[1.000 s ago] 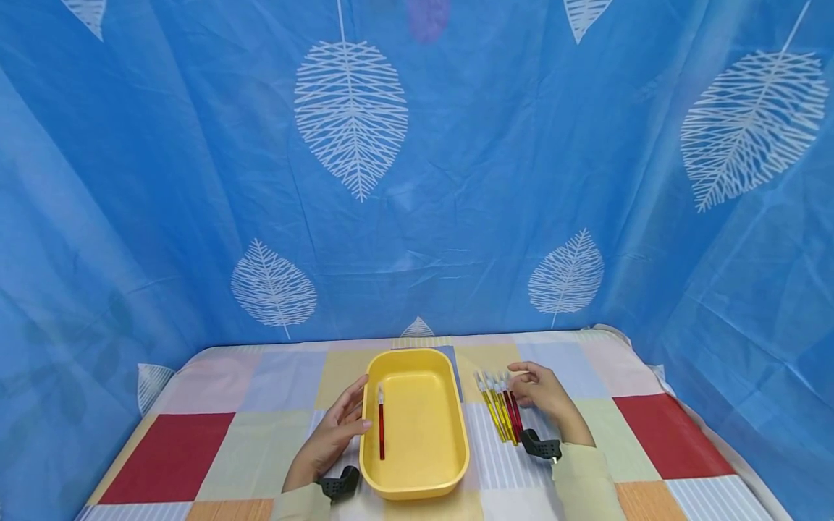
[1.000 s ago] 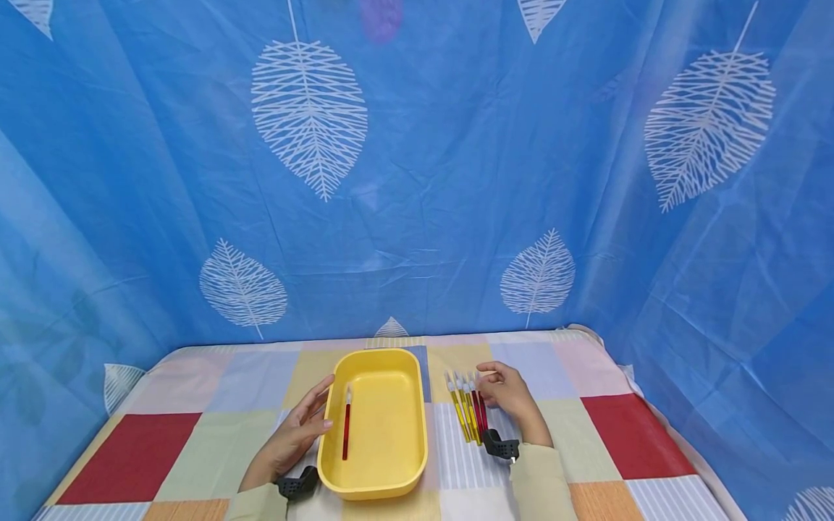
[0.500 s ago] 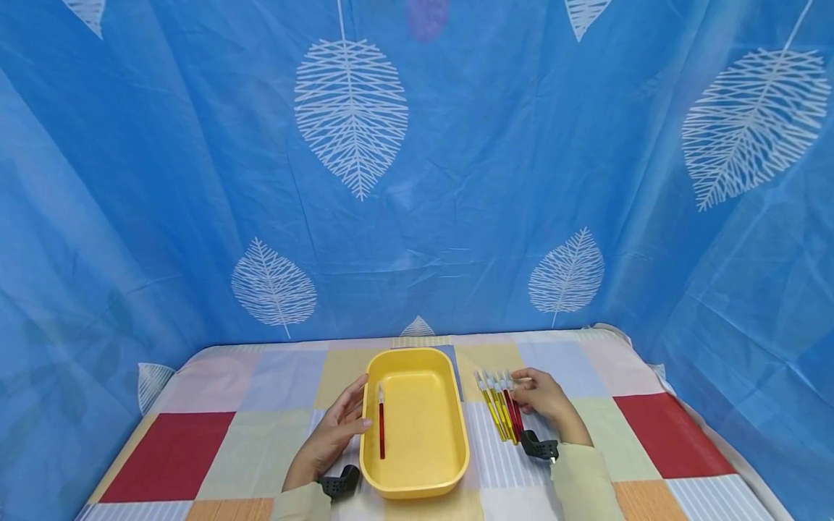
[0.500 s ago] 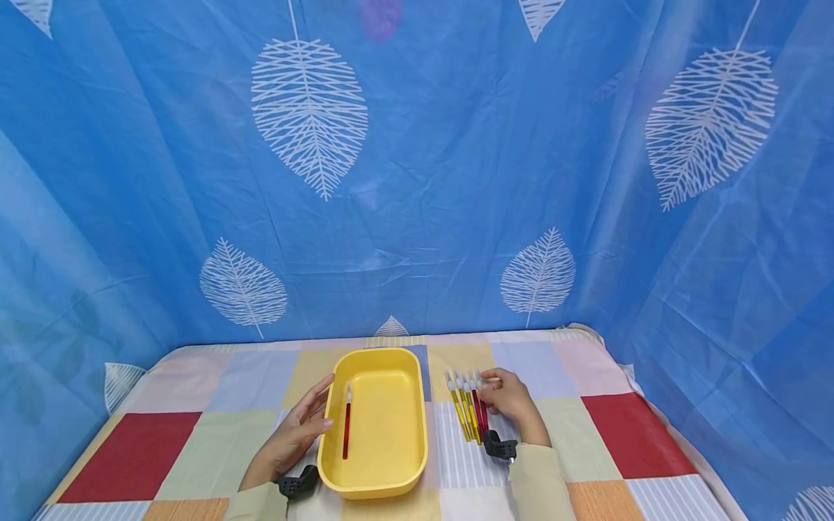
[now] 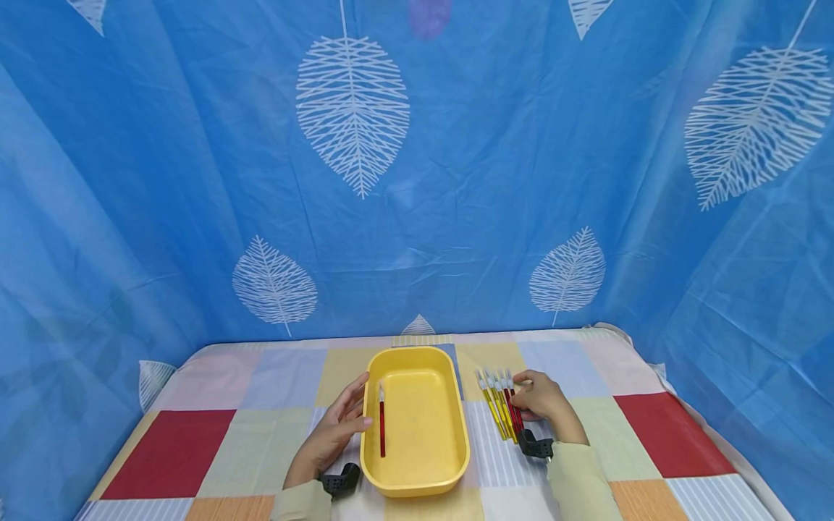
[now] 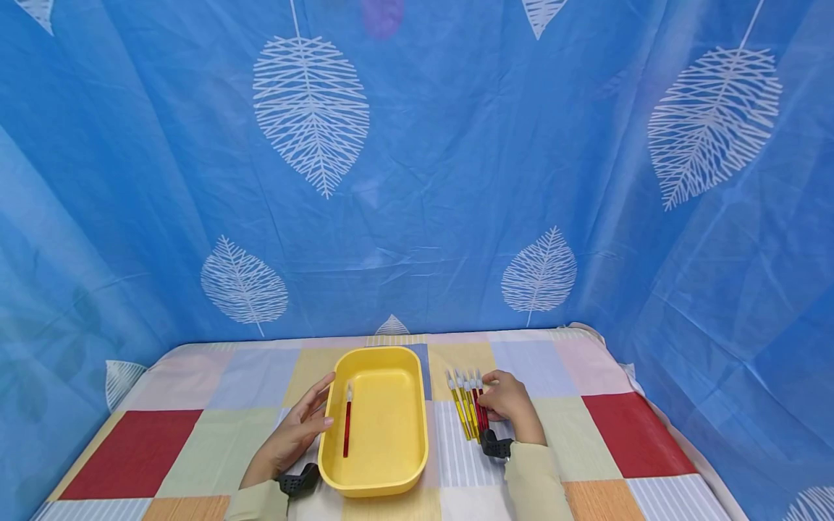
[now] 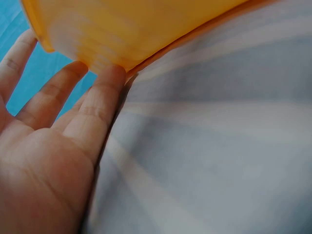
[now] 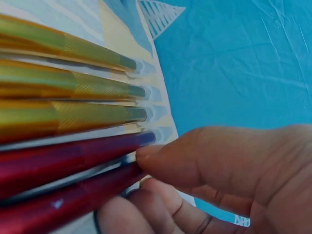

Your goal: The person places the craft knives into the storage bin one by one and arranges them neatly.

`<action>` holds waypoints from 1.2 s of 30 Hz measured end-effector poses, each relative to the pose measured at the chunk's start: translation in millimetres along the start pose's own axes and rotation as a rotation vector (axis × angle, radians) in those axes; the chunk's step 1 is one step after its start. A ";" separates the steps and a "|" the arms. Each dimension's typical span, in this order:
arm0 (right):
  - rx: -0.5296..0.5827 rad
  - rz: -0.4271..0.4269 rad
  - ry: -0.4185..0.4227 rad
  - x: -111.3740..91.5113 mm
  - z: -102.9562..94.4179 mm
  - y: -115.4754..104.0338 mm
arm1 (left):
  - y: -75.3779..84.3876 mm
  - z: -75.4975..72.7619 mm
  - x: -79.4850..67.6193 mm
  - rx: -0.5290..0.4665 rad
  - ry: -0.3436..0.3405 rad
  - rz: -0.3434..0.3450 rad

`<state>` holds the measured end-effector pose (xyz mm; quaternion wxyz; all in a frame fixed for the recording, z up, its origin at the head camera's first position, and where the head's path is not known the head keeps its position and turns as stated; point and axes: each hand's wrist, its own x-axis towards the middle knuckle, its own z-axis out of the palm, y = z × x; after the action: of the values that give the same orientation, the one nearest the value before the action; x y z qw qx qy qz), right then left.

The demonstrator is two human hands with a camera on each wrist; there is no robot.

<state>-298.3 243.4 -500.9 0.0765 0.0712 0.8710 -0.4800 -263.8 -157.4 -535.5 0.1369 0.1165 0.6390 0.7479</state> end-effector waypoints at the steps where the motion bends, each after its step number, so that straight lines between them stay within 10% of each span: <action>1: -0.001 0.001 0.002 0.4 0.4 0.1 | -0.2 0.0 0.2 0.003 0.002 0.000; 15: -0.162 -0.064 0.051 3.1 7.7 1.4 | 0.1 -0.2 0.5 0.002 0.011 -0.006; 36: 0.228 -0.134 -0.054 2.1 -4.9 -8.2 | -1.7 -0.3 1.2 0.008 0.007 0.001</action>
<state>-302.4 243.3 -492.0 0.0590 0.0081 0.8112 -0.5817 -264.9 -157.1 -537.1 0.1337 0.1148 0.6426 0.7457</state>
